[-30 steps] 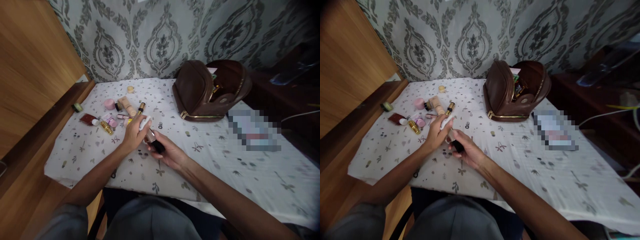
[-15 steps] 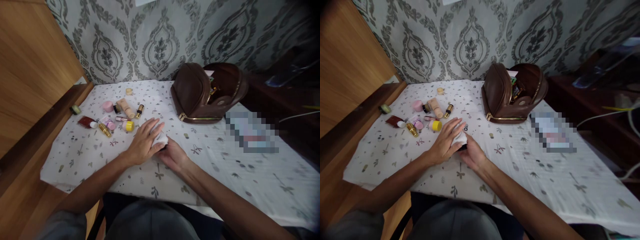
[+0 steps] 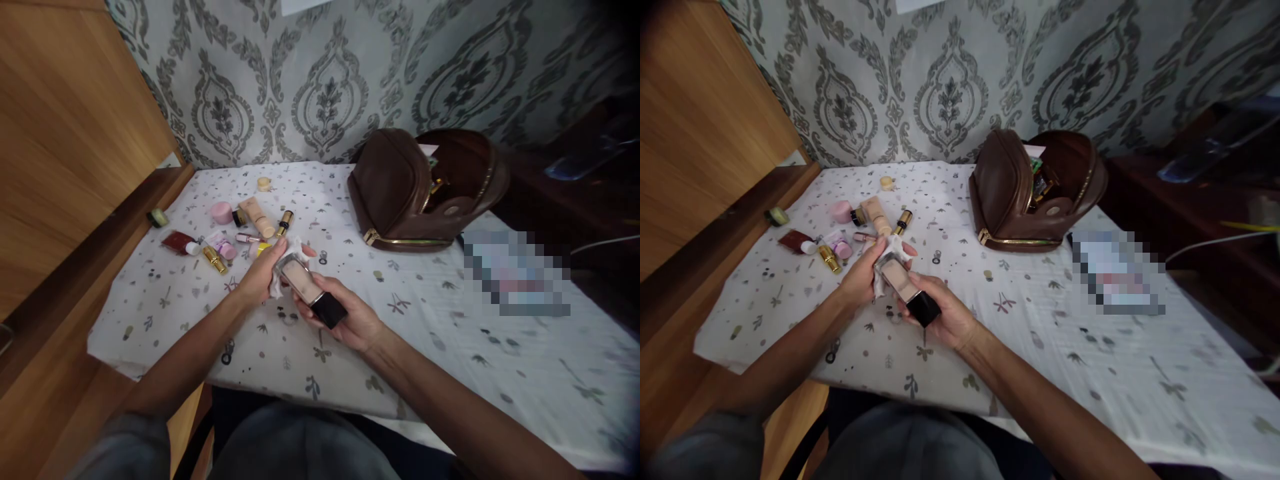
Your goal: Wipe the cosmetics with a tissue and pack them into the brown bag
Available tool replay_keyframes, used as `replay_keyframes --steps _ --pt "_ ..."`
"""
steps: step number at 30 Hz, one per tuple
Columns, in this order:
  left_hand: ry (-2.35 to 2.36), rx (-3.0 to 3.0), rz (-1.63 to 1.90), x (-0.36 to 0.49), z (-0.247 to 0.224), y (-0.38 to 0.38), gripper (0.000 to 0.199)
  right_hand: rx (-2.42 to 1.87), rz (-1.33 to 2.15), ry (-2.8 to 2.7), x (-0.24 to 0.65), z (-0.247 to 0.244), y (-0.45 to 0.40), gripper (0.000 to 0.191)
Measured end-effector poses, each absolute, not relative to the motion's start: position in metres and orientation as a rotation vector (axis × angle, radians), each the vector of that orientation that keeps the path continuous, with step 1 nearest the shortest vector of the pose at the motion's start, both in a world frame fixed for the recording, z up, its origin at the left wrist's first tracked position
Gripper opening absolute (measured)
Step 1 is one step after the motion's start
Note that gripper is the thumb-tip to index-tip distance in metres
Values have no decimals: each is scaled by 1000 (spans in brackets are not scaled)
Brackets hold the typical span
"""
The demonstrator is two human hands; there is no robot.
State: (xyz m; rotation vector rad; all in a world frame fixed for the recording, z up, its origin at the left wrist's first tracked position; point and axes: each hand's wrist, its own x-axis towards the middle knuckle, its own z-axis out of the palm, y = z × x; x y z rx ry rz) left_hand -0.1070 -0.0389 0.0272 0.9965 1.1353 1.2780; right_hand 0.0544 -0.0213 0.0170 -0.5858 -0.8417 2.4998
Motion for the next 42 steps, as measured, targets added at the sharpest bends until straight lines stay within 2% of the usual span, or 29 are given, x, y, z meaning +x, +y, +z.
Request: replay_keyframes --steps 2,10,15,22,26,30,33,42 --pt "1139 1101 1298 -107 25 -40 71 -563 2511 -752 55 17 -19 31" --pt "1410 1836 1363 -105 18 -42 56 -604 2361 -583 49 11 -15 16" --pt "1519 2362 1196 -90 14 -48 57 -725 2213 -401 43 4 -10 8" --pt "1307 2815 1030 -67 18 -59 56 -671 2257 -365 55 2 1 6" --pt "1396 2743 1165 -77 19 -54 51 -647 2189 -474 54 6 -5 11" --pt "1678 2322 1296 -96 19 -46 45 -617 2340 -616 49 12 -15 27" --pt "1675 2027 1302 -100 18 -44 46 -622 2386 -675 48 13 -16 38" --pt "1456 1998 1288 -96 23 -47 47 -620 2268 -689 53 19 -7 29"
